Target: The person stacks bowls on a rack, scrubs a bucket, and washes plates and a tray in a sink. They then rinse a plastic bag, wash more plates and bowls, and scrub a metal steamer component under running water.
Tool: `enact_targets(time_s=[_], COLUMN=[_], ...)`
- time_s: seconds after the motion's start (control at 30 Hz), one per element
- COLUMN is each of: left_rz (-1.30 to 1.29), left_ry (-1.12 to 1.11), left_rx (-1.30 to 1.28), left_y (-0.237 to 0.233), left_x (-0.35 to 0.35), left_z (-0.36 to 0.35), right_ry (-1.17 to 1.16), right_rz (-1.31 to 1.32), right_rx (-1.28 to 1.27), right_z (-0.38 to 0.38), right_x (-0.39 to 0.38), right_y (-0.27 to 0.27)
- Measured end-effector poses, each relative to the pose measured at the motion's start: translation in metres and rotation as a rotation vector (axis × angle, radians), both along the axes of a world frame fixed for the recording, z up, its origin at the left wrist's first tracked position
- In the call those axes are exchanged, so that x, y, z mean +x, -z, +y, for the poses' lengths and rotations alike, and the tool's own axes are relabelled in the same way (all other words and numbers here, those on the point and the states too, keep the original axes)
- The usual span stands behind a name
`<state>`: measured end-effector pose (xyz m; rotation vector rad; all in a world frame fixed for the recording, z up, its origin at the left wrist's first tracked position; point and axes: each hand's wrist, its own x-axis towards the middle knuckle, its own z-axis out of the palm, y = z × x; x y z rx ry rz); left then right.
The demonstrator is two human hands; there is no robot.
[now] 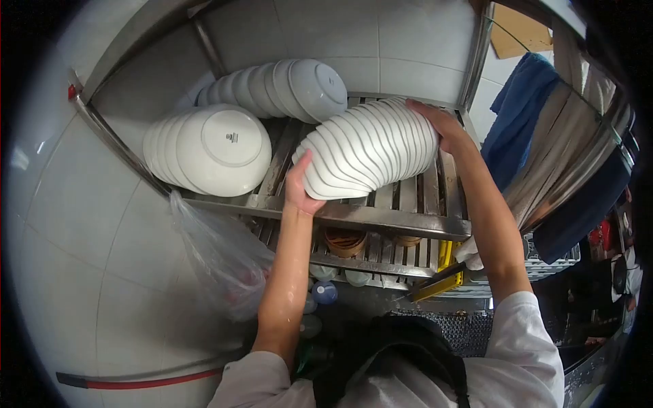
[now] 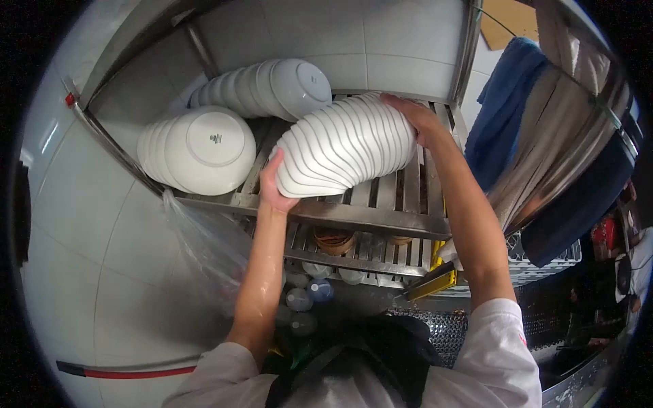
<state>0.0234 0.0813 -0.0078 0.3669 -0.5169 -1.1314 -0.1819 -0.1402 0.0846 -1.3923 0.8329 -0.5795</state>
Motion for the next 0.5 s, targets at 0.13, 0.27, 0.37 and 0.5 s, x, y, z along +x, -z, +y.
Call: enact_targets(time_s=[0.13,0.27,0.37,0.5], left_rz=[0.084,0.183,0.281,0.309], left_ry=[-0.017,-0.041,-0.011,0.012], left_rx=[-0.008,-0.012,-0.042,-0.033], left_y=[-0.002,0.001,0.009,0.018], left_x=[-0.045,-0.092,-0.120,-0.157], left_z=[-0.024,-0.066,-0.108,-0.161], right_ry=[0.120,0.188,0.233,0.319], right_rz=[0.330,0.802,0.940,0.978], right_rx=[-0.499,-0.947,-0.932,-0.769], right_z=[-0.027,-0.107,-0.145,-0.146], right_x=[0.004,0.038,0.055,0.057], right_y=[-0.017,-0.002,0.007,-0.022])
